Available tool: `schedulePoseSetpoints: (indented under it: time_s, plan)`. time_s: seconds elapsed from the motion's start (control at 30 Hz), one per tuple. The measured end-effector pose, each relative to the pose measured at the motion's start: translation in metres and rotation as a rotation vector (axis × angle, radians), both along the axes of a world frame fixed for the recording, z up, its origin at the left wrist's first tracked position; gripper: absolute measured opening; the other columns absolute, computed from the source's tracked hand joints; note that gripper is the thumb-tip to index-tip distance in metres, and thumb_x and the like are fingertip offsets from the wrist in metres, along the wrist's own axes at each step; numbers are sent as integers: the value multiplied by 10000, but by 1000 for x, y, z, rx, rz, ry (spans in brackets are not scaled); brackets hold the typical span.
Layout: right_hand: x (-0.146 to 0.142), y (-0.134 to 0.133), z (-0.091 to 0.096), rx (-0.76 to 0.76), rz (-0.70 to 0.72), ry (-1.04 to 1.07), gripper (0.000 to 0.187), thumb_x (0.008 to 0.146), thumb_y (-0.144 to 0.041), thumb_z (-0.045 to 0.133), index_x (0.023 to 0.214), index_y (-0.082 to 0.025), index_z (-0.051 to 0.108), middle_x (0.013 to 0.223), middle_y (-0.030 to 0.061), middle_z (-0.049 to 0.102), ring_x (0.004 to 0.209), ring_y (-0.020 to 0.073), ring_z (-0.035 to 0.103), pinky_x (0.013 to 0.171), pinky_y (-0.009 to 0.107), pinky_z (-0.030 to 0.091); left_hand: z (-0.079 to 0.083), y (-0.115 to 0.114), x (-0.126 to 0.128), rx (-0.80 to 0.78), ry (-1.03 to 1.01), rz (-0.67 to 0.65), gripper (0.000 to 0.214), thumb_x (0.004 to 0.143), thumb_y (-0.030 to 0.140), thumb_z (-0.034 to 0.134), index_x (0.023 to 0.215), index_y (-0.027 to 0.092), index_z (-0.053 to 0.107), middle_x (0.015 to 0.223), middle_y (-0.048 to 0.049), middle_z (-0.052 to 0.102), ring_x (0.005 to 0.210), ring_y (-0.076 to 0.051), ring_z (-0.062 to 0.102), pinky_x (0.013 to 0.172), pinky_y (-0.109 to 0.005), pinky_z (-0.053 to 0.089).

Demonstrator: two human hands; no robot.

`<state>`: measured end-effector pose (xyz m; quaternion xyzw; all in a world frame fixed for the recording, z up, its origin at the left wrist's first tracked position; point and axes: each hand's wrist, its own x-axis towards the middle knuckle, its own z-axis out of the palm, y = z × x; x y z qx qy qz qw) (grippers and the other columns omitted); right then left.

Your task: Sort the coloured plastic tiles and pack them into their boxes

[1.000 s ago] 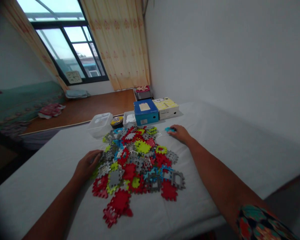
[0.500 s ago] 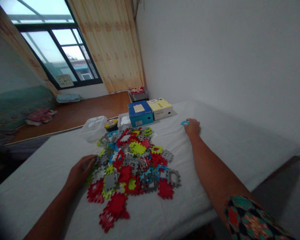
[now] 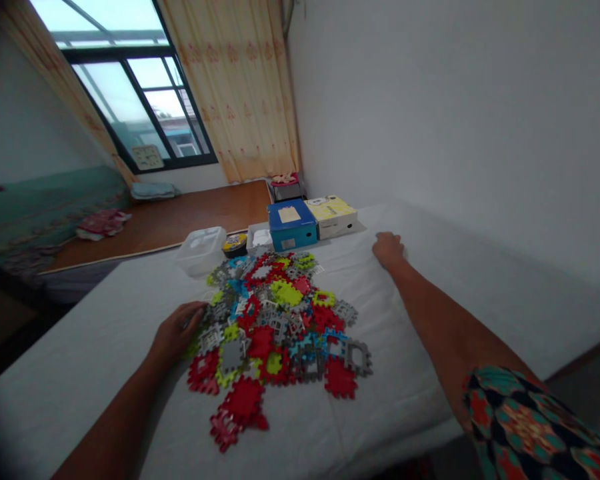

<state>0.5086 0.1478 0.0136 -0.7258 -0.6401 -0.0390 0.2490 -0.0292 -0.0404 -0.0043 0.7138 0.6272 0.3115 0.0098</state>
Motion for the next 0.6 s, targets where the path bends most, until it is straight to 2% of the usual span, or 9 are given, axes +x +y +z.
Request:
schedulePoseSetpoints:
  time_s: [0.07,0.13,0.2,0.23,0.3,0.37,0.47,0.6]
  plan:
    - [-27,1,1,-20,171,19,295,942,-326,574,1209,-208,617,1223,88,623,997,186,630,890,374,531,-1,0,0,-3,-11,2,441,891,522,424,1017,197,694,1075,-98,703,992,-239,673,942,-377,521]
    - [-59,-1,-3,-35,450,60,318,915,-274,581,1226,-231,630,1221,80,654,1000,194,643,924,364,515,-2,0,0,-4,-24,4,445,895,523,420,1024,194,692,1084,-103,701,1004,-240,668,946,-380,516]
    - [-90,-6,-10,-8,710,110,431,863,-233,597,1294,-227,595,1293,87,632,1109,240,617,999,419,470,-3,0,-1,-3,-35,6,451,896,526,419,1027,191,691,1084,-107,700,1007,-242,665,946,-383,514]
    - [-102,-8,-15,10,787,139,496,837,-225,606,1332,-220,566,1347,98,598,1181,263,582,1034,452,438,-3,0,0,-3,-38,7,454,896,527,419,1028,190,692,1083,-109,700,1006,-243,665,946,-385,514]
    - [-121,-13,-24,23,824,212,580,807,-237,619,1378,-209,521,1419,117,535,1274,282,518,1073,478,398,-3,-1,0,1,-40,9,460,896,532,417,1025,188,694,1076,-108,702,999,-244,667,944,-390,515]
    - [-130,-15,-31,5,826,295,577,808,-276,620,1371,-196,520,1420,132,529,1290,279,505,1082,471,389,-3,-2,1,6,-40,7,465,894,537,416,1016,189,699,1068,-107,704,990,-245,670,939,-393,519]
    - [-133,-18,-35,-15,871,404,454,801,-316,627,1240,-207,594,1311,114,606,1219,266,554,1038,459,429,-1,-2,2,5,-35,-5,458,897,532,418,1019,194,702,1072,-102,703,990,-242,671,938,-391,520]
    - [-126,-30,-30,-48,922,523,302,744,-339,661,1023,-229,629,1116,64,665,1066,236,616,901,413,511,-3,0,1,-1,-30,-10,436,903,511,424,1026,200,703,1084,-97,700,996,-238,670,932,-384,521]
